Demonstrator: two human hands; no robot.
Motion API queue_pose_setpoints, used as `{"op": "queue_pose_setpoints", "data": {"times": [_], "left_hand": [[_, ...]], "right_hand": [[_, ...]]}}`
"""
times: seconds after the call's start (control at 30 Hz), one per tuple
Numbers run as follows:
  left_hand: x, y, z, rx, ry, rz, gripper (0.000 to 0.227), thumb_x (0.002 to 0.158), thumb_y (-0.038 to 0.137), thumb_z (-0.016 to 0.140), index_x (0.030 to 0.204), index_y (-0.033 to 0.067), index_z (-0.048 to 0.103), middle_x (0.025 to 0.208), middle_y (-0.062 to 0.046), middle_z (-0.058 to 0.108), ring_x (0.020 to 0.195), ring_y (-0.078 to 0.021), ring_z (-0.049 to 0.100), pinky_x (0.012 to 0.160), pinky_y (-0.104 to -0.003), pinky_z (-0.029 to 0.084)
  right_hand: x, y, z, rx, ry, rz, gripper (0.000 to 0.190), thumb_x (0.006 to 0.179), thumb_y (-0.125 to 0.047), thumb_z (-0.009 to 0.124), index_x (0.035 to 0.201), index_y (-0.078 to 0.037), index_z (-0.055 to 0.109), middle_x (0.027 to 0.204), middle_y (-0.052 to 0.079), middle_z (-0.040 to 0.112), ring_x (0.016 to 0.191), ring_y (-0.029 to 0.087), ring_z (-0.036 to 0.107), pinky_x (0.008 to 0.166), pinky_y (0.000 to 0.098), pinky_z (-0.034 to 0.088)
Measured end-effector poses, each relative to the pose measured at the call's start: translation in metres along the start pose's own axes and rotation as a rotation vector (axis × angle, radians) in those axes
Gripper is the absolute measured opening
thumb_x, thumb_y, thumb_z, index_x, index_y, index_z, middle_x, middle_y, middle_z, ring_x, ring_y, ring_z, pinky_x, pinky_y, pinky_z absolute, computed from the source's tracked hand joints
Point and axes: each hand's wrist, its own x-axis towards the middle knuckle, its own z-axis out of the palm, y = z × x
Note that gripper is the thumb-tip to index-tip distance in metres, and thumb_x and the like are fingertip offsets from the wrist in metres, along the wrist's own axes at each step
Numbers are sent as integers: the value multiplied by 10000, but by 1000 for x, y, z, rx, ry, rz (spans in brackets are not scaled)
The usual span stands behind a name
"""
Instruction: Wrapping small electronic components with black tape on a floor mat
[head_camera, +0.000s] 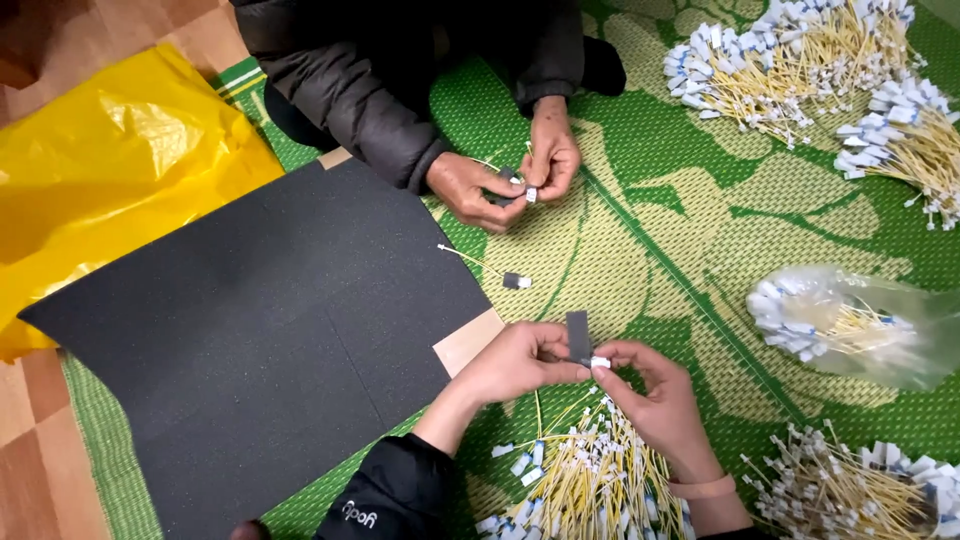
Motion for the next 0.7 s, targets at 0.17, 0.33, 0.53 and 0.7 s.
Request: {"op": "queue_pose_setpoints", "data": {"times": [0.17, 0.33, 0.53, 0.7], "left_hand": [[5, 17, -17, -11, -84, 30, 351, 703, 158, 732, 1031, 63, 653, 875, -67, 713, 670, -101, 640, 618, -212, 518], [38, 17, -61, -41, 319, -73, 618, 775, 281, 625, 1291, -28, 484, 965, -122, 649, 766, -157, 647, 703, -251, 537], [55, 2, -77, 134, 355, -88, 567, 794, 302, 614, 1262, -1, 515, 1110, -103, 649, 961, -166, 646, 812, -250, 516], [49, 10, -69, 90, 385, -103, 589, 792, 276, 616, 1305, 20, 478, 1172, -118, 617, 1018, -177, 626, 826, -258, 511]], "right_hand": [[0, 0, -1, 27, 34, 6, 260, 687, -11, 697, 942, -62, 686, 861, 69, 723, 821, 161, 654, 786, 297, 537], [0, -2, 0, 16, 26, 24, 245, 689, -2, 696, 929, -49, 681, 854, 75, 722, 802, 161, 648, 781, 291, 529], [0, 1, -1, -6, 25, 12, 253, 693, -21, 700, 941, -63, 678, 858, 67, 727, 801, 157, 662, 777, 290, 546], [-1, 3, -1, 0, 16, 25, 252, 691, -21, 702, 939, -60, 681, 853, 67, 725, 801, 159, 658, 780, 291, 538]]}}
